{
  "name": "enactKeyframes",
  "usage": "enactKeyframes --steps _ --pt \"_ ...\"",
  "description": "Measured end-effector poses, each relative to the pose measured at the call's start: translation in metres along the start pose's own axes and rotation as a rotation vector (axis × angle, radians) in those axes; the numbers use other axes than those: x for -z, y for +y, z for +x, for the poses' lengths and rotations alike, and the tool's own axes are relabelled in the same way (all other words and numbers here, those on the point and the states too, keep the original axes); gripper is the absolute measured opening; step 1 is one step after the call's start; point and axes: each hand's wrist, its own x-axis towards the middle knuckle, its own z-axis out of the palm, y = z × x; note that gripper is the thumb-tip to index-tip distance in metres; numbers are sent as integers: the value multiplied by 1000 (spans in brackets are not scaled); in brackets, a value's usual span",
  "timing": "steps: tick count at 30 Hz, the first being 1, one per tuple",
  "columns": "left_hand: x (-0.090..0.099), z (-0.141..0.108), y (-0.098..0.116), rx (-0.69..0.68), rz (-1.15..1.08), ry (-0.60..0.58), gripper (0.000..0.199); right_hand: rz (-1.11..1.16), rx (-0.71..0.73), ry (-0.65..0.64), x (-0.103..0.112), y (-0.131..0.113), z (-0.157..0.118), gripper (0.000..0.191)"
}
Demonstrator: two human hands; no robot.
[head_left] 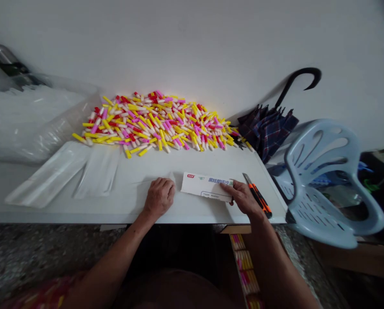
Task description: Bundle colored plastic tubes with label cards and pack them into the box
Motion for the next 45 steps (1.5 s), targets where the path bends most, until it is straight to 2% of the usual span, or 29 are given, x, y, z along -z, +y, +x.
enactKeyframes --steps 7,12,20,24,28,35,38,42,43,45 --pt "-2 -1 -1 -24 -4 -10 13 -130 -17 -65 8 -13 7 47" --pt "-2 -1 -1 -31 0 -22 15 -115 -42 -140 13 -13 17 48" --pt "-1 0 0 -57 17 -17 18 -156 -43 -178 23 -7 32 47" --pt "-1 0 0 -75 11 -27 19 -129 -75 -239 19 -14 45 44" --pt "-1 0 0 -73 12 -41 19 -86 -76 -302 -4 -25 61 41" --pt "3 4 1 -47 67 -69 20 -77 -52 -415 -77 -22 77 44" --pt "5 2 -4 -24 95 -67 20 -245 47 -366 -99 -23 81 39" --pt "5 -4 -10 39 68 -60 19 -662 174 -311 -111 -40 94 37" --pt "5 -5 -11 54 51 -63 19 -731 168 -256 -112 -46 101 35" --pt "5 -6 -10 73 26 -80 18 -786 159 -67 -116 -61 121 33"
